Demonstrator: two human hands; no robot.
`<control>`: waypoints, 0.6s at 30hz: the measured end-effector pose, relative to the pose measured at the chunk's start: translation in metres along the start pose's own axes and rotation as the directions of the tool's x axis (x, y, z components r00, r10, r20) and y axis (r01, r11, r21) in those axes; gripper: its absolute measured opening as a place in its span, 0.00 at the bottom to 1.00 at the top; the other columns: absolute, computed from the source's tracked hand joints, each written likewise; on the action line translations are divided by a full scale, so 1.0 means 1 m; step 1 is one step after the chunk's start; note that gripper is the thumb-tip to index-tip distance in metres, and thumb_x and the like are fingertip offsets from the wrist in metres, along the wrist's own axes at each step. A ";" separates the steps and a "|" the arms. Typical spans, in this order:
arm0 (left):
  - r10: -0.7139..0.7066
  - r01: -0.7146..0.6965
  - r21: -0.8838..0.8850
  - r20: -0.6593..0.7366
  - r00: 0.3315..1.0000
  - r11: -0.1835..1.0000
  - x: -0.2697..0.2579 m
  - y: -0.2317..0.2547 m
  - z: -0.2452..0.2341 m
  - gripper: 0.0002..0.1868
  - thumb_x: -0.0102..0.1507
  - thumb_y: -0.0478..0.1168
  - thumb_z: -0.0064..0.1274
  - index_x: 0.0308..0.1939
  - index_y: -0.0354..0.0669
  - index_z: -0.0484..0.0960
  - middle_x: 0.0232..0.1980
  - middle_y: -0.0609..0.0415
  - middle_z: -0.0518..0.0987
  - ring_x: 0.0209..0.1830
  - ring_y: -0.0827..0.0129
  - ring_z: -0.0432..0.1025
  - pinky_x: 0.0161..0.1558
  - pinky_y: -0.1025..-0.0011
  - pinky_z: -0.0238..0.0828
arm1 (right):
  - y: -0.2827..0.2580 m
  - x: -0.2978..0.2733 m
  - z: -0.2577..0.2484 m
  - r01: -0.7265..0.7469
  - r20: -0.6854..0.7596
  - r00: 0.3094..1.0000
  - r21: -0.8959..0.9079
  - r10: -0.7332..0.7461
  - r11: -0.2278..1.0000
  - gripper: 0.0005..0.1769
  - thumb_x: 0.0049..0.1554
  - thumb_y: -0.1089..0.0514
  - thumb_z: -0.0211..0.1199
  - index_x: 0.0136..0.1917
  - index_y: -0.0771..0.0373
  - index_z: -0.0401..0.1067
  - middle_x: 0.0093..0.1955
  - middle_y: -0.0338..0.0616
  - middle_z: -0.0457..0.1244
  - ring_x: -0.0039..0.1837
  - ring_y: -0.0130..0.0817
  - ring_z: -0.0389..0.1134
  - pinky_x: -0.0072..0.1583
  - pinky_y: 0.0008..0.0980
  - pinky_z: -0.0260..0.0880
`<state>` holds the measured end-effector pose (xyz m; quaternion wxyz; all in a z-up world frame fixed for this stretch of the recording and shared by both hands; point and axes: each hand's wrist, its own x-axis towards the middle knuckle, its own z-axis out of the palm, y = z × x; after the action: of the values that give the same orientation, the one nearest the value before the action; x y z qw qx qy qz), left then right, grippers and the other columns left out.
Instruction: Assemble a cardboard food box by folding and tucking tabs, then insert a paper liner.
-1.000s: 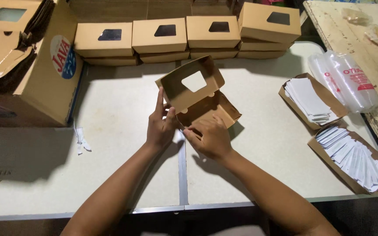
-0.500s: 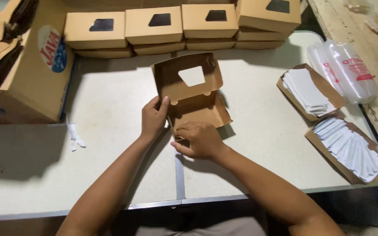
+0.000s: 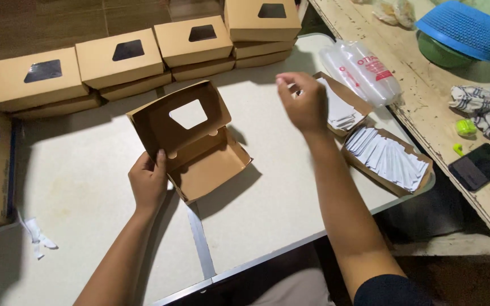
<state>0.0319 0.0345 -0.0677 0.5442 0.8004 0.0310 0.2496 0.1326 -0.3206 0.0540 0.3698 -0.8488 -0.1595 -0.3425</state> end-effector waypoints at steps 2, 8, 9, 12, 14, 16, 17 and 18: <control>-0.009 0.009 0.001 0.006 1.000 1.000 -0.001 0.002 0.000 0.18 0.74 0.45 0.53 0.33 0.40 0.80 0.20 0.51 0.70 0.24 0.71 0.63 0.29 0.71 0.61 | 0.061 0.003 -0.010 -0.110 -0.021 0.994 -0.241 0.108 0.964 0.05 0.61 0.52 0.67 0.49 0.50 0.81 0.43 0.35 0.70 0.41 0.35 0.73 0.43 0.33 0.72; -0.026 0.025 0.006 0.007 1.000 1.000 0.000 -0.010 0.001 0.18 0.75 0.44 0.53 0.32 0.39 0.80 0.21 0.48 0.71 0.24 0.69 0.64 0.30 0.70 0.61 | 0.095 -0.014 -0.039 -0.464 0.016 0.834 -0.521 0.551 0.717 0.18 0.55 0.46 0.73 0.56 0.54 0.80 0.51 0.43 0.72 0.55 0.48 0.73 0.53 0.51 0.72; -0.028 0.028 0.006 0.006 1.000 1.000 -0.001 -0.012 0.001 0.18 0.75 0.44 0.53 0.33 0.39 0.80 0.21 0.48 0.72 0.24 0.69 0.63 0.30 0.69 0.61 | 0.087 -0.018 -0.042 -0.491 0.028 0.809 -0.518 0.587 0.701 0.23 0.53 0.47 0.73 0.59 0.59 0.79 0.53 0.49 0.72 0.58 0.51 0.72 0.55 0.53 0.71; -0.011 0.011 -0.002 0.015 1.000 1.000 0.000 0.023 0.001 0.18 0.75 0.44 0.53 0.33 0.38 0.80 0.22 0.48 0.71 0.26 0.69 0.63 0.31 0.69 0.62 | 0.078 -0.018 -0.044 -0.517 0.086 0.756 -0.530 0.649 0.672 0.27 0.52 0.46 0.71 0.62 0.61 0.78 0.57 0.52 0.71 0.61 0.57 0.71 0.59 0.58 0.68; -0.008 0.008 -0.006 0.019 1.000 1.000 -0.003 0.018 0.001 0.18 0.75 0.44 0.54 0.33 0.39 0.80 0.22 0.49 0.71 0.27 0.70 0.63 0.31 0.69 0.62 | 0.103 -0.021 -0.037 -0.511 0.074 0.751 -0.565 0.657 0.648 0.26 0.53 0.45 0.72 0.62 0.58 0.78 0.56 0.48 0.72 0.60 0.52 0.72 0.58 0.56 0.70; -0.007 0.007 -0.015 0.015 1.000 1.000 -0.003 0.018 0.002 0.17 0.76 0.44 0.54 0.33 0.40 0.79 0.23 0.50 0.72 0.28 0.71 0.63 0.32 0.69 0.62 | 0.124 -0.023 -0.034 -0.497 0.065 0.750 -0.602 0.658 0.625 0.25 0.54 0.44 0.72 0.62 0.55 0.79 0.55 0.45 0.72 0.59 0.48 0.72 0.57 0.54 0.71; -0.002 0.002 0.000 0.022 1.000 1.000 -0.003 0.020 0.002 0.19 0.76 0.45 0.53 0.33 0.40 0.79 0.23 0.48 0.72 0.28 0.70 0.63 0.32 0.69 0.62 | 0.131 -0.025 -0.034 -0.485 0.048 0.767 -0.608 0.639 0.628 0.19 0.56 0.45 0.68 0.57 0.53 0.80 0.52 0.43 0.73 0.56 0.51 0.73 0.54 0.53 0.72; 0.002 -0.002 0.018 0.026 1.000 1.000 -0.003 0.023 0.000 0.20 0.77 0.46 0.53 0.32 0.39 0.78 0.23 0.47 0.72 0.28 0.69 0.64 0.33 0.68 0.63 | 0.138 -0.027 -0.032 -0.472 0.035 0.785 -0.613 0.618 0.634 0.14 0.58 0.46 0.65 0.53 0.50 0.82 0.48 0.41 0.73 0.54 0.53 0.74 0.52 0.53 0.74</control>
<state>0.0242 0.0241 -0.0489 0.5369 0.8086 0.0254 0.2395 0.1706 -0.4375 -0.0206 0.1609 -0.9617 0.1733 -0.1388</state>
